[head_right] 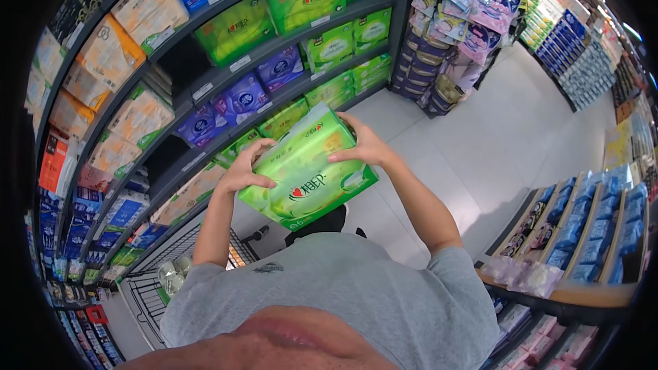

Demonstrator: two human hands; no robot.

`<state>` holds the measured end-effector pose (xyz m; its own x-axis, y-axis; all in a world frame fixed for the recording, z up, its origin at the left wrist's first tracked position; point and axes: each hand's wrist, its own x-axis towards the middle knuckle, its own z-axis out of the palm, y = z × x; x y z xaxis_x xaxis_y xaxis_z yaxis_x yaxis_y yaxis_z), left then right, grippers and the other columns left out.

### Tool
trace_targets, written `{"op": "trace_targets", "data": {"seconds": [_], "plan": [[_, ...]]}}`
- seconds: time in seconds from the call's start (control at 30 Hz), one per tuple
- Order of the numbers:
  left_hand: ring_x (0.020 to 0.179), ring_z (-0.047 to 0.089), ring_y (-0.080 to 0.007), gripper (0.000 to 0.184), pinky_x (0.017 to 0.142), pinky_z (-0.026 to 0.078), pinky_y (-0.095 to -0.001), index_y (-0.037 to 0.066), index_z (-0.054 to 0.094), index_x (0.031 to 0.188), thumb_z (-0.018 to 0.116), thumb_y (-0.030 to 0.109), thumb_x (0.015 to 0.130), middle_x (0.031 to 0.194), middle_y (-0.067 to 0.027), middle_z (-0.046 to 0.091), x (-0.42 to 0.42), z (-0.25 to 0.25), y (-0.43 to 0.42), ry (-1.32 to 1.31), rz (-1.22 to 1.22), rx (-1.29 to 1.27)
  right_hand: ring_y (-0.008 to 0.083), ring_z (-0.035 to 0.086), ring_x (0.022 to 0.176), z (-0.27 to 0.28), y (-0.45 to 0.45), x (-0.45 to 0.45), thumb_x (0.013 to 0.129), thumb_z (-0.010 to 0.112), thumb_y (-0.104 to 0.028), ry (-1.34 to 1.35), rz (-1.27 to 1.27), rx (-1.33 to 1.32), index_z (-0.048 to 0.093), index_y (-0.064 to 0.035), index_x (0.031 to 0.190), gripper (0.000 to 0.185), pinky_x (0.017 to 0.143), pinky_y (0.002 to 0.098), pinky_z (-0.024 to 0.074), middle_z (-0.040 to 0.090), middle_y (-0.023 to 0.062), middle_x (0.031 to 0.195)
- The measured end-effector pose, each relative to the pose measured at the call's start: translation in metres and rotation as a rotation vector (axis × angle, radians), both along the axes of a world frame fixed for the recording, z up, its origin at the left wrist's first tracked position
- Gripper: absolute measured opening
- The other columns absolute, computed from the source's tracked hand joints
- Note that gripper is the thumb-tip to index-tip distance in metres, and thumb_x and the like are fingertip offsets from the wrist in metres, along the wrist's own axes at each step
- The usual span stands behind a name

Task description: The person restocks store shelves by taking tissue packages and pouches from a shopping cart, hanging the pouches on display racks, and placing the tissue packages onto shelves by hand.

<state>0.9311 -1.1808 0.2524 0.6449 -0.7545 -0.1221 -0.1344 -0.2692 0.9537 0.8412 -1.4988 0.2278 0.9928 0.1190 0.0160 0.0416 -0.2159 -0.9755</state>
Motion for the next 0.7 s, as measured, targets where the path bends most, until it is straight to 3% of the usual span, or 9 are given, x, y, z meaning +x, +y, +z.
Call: {"op": "trace_targets", "data": {"seconds": [0.2, 0.27, 0.37, 0.4, 0.47, 0.5, 0.57, 0.67, 0.7], "plan": [[0.125, 0.047, -0.0229, 0.097, 0.107, 0.033, -0.0337, 0.001, 0.041, 0.139, 0.085, 0.017, 0.053, 0.136, -0.0127, 0.049, 0.102, 0.002, -0.068, -0.247, -0.081, -0.116, 0.0247, 0.051, 0.118, 0.054, -0.051, 0.068, 0.057, 0.09, -0.022, -0.238, -0.172, -0.082, 0.04, 0.003, 0.137, 0.098, 0.103, 0.0333, 0.0372, 0.053, 0.0158, 0.126], [0.13, 0.043, -0.0232, 0.1, 0.109, 0.03, -0.0342, -0.001, 0.039, 0.141, 0.086, 0.017, 0.055, 0.141, -0.013, 0.046, 0.14, -0.003, -0.101, -0.237, -0.105, -0.164, 0.0231, 0.053, 0.114, 0.089, -0.073, 0.098, 0.056, 0.09, -0.02, -0.386, -0.224, -0.326, 0.041, 0.0027, 0.134, 0.095, 0.1, 0.0325, 0.039, 0.055, 0.0143, 0.12], [0.138, 0.033, -0.0293, 0.105, 0.113, 0.025, -0.0372, -0.001, 0.03, 0.146, 0.088, 0.02, 0.06, 0.149, -0.0192, 0.034, 0.199, -0.036, -0.157, -0.344, 0.186, -0.418, 0.0246, 0.054, 0.111, 0.131, -0.105, 0.145, 0.054, 0.091, -0.02, -0.443, -0.318, -0.554, 0.044, -0.0001, 0.132, 0.093, 0.098, 0.0341, 0.0413, 0.054, 0.0151, 0.12], [0.136, 0.036, -0.0323, 0.107, 0.112, 0.029, -0.0396, -0.002, 0.023, 0.148, 0.087, 0.02, 0.064, 0.148, -0.0234, 0.033, 0.217, -0.046, -0.179, -0.24, 0.303, -0.535, 0.033, 0.055, 0.11, 0.141, -0.117, 0.165, 0.053, 0.089, -0.028, -0.548, -0.339, -0.588, 0.046, 0.001, 0.129, 0.092, 0.096, 0.0382, 0.0428, 0.055, 0.0173, 0.116], [0.132, 0.041, -0.0315, 0.106, 0.109, 0.034, -0.0394, -0.002, 0.02, 0.147, 0.086, 0.017, 0.067, 0.144, -0.0238, 0.038, 0.248, -0.059, -0.211, 0.171, 0.423, -0.565, 0.0323, 0.055, 0.109, 0.164, -0.137, 0.202, 0.053, 0.09, -0.026, -0.565, -0.382, -0.661, 0.046, 0.0009, 0.128, 0.091, 0.096, 0.0379, 0.0432, 0.055, 0.0171, 0.116], [0.132, 0.041, -0.0315, 0.106, 0.109, 0.034, -0.0394, -0.002, 0.02, 0.147, 0.086, 0.017, 0.067, 0.144, -0.0238, 0.038, 0.265, -0.066, -0.221, 0.183, 0.425, -0.566, 0.0326, 0.055, 0.108, 0.172, -0.148, 0.221, 0.053, 0.09, -0.025, -0.643, -0.396, -0.667, 0.046, 0.001, 0.128, 0.091, 0.095, 0.0385, 0.0437, 0.055, 0.0174, 0.115], [0.127, 0.045, -0.0262, 0.099, 0.104, 0.04, -0.0372, -0.002, 0.025, 0.145, 0.086, 0.014, 0.068, 0.14, -0.0194, 0.043, 0.308, -0.074, -0.248, 0.226, 0.168, -0.18, 0.0302, 0.057, 0.107, 0.188, -0.169, 0.258, 0.053, 0.09, -0.026, -0.673, -0.413, -0.621, 0.047, 0.0018, 0.128, 0.09, 0.094, 0.0376, 0.0442, 0.056, 0.0175, 0.114], [0.121, 0.05, -0.0225, 0.087, 0.1, 0.044, -0.0353, -0.002, 0.038, 0.138, 0.086, 0.011, 0.067, 0.134, -0.0153, 0.049, 0.332, -0.008, -0.271, 0.027, 0.217, -0.376, 0.0228, 0.059, 0.106, 0.211, -0.188, 0.297, 0.058, 0.09, -0.021, -0.612, -0.382, -0.398, 0.046, 0.0046, 0.128, 0.088, 0.094, 0.0324, 0.0455, 0.06, 0.0153, 0.115], [0.115, 0.054, -0.0209, 0.075, 0.096, 0.047, -0.0347, -0.001, 0.047, 0.13, 0.086, 0.009, 0.066, 0.128, -0.0119, 0.055, 0.349, 0.01, -0.267, -0.012, 0.173, -0.21, 0.0223, 0.059, 0.106, 0.215, -0.199, 0.31, 0.059, 0.09, -0.019, -0.622, -0.351, -0.327, 0.045, 0.0053, 0.129, 0.087, 0.095, 0.032, 0.0453, 0.06, 0.0154, 0.116]]}}
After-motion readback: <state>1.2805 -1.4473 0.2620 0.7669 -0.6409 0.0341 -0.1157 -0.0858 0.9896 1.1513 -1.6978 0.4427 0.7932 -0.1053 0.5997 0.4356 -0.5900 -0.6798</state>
